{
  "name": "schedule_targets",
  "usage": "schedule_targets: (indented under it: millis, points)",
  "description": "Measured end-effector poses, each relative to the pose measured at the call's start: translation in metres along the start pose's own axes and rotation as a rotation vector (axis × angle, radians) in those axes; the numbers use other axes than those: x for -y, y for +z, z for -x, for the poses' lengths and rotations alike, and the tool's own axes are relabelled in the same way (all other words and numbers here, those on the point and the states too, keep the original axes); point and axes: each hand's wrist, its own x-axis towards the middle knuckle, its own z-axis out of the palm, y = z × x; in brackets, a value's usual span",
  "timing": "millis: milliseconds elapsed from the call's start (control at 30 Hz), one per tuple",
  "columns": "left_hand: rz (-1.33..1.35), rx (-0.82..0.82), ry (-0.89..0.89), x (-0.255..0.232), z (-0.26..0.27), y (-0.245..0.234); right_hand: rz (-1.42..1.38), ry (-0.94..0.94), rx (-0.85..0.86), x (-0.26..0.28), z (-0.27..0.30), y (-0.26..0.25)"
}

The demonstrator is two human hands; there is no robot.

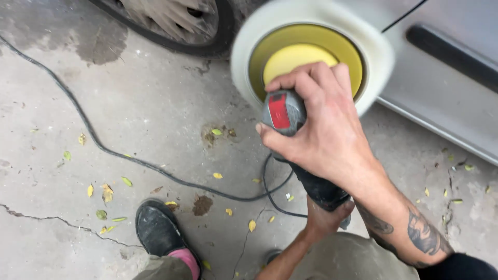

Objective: The person uses a power polisher with a yellow pad to polish the front fender and side panel of a silver car. They move the tool in circular motions along the bodywork, briefly pause to touch the surface, and continue polishing near the wheel arch.

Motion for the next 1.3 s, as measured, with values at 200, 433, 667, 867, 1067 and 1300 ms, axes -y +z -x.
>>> schedule_targets:
  millis: [200,433,667,867,1067,1300]
  points:
    - [0.046,0.026,0.061,0.0,-0.003,0.005,0.008,-0.035,-0.006,0.0,-0.004,0.002]
    - [0.065,0.033,-0.159,0.043,0.021,-0.018,0.023,0.18,0.086,-0.053,0.013,0.051]
    - [0.182,0.109,-0.065,0.0,-0.005,-0.006,0.066,0.056,0.072,-0.005,-0.015,0.026]
    - [0.014,0.092,0.1,-0.051,-0.029,0.011,0.048,-0.225,-0.095,0.049,-0.04,-0.022]
    - [0.044,-0.01,0.087,-0.022,-0.019,-0.015,0.009,-0.151,-0.069,0.022,-0.017,-0.011]
    - [-0.265,-0.124,-0.131,-0.001,0.017,-0.06,-0.166,0.136,-0.105,-0.04,0.03,0.025]
